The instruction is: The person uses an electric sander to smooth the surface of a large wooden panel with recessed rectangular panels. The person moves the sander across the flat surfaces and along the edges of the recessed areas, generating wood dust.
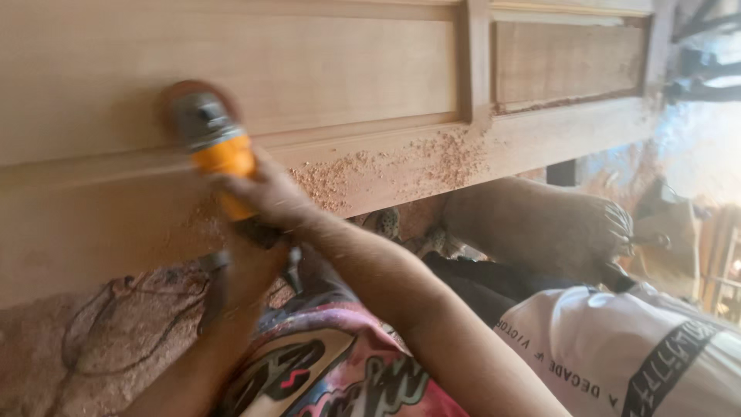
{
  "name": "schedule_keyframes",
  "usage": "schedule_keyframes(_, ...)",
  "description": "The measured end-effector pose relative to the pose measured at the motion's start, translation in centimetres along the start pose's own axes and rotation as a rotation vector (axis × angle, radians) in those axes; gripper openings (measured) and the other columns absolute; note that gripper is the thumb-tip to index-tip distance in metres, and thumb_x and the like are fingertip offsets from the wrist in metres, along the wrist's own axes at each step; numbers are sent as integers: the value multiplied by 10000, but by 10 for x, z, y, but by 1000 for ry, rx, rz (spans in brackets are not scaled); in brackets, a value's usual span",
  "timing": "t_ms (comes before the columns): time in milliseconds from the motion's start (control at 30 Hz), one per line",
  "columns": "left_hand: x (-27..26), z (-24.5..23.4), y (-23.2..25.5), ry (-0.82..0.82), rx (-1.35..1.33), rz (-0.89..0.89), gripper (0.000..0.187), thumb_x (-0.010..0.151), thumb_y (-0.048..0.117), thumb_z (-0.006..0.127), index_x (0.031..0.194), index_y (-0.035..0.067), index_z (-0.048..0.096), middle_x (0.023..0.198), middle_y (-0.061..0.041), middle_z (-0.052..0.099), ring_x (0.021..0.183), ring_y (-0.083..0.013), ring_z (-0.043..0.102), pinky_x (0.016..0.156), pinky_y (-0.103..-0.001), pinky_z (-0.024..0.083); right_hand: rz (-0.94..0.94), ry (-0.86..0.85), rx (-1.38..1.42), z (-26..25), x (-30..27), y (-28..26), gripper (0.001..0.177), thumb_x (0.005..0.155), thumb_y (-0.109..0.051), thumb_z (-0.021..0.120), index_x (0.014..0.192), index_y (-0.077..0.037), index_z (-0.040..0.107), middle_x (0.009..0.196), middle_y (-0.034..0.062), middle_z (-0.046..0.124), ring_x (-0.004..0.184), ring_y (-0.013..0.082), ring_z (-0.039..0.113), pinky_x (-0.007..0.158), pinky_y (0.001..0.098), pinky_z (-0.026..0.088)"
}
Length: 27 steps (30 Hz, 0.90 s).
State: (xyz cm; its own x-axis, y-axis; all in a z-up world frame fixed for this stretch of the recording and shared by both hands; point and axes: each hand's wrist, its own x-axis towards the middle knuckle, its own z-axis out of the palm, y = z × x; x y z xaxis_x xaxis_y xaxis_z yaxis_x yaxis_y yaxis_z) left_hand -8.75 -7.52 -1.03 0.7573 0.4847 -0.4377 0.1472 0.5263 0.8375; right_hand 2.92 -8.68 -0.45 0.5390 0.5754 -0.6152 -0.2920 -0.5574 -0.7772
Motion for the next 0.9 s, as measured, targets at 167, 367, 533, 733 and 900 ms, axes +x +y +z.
schedule_keyframes(167, 17, 103, -22, -142, 196, -87, 952, 699, 104, 817, 1460, 65, 246, 1254, -127, 592, 1098, -246, 663, 883, -373, 601, 60, 190, 322, -128, -24, 42, 585, 929, -307, 693, 1419, -84, 466, 1123, 133, 701, 906, 210, 726, 798, 370, 650)
schedule_keyframes(367, 48, 212, -40, -363, 333, -37, 799, 687, 129, 886, 1367, 76, 468, 1221, -127, 676, 1087, -274, 693, 918, -421, 594, 148, 528, 321, -254, -43, 85, 597, 890, -381, 677, 1383, -101, 489, 1006, 98, 657, 791, 188, 680, 680, 357, 614)
schedule_keyframes(533, 53, 237, -42, -379, 299, -124, 1025, 573, 102, 905, 1446, 120, 368, 1259, -154, 638, 1178, -336, 622, 992, -456, 499, 296, 765, 245, -296, -47, 106, 587, 911, -477, 678, 1309, -54, 599, 1034, 104, 680, 833, 183, 690, 712, 350, 583)
schedule_keyframes(733, 50, 177, -38, -377, 209, 68, 955, 719, 118, 882, 1528, 89, 375, 1416, -191, 593, 1348, -370, 572, 1113, -492, 463, 69, 589, 398, -224, -43, 82, 516, 930, -366, 639, 1342, -64, 566, 1059, 98, 667, 894, 192, 679, 777, 341, 596)
schedule_keyframes(900, 34, 78, -3, -313, 327, -225, 1042, 652, 130, 836, 1531, 118, 275, 1356, -156, 605, 1269, -303, 612, 1061, -430, 508, 35, 425, 398, -125, -23, 65, 501, 948, -339, 654, 1353, -68, 533, 1075, 91, 668, 897, 186, 681, 782, 338, 603)
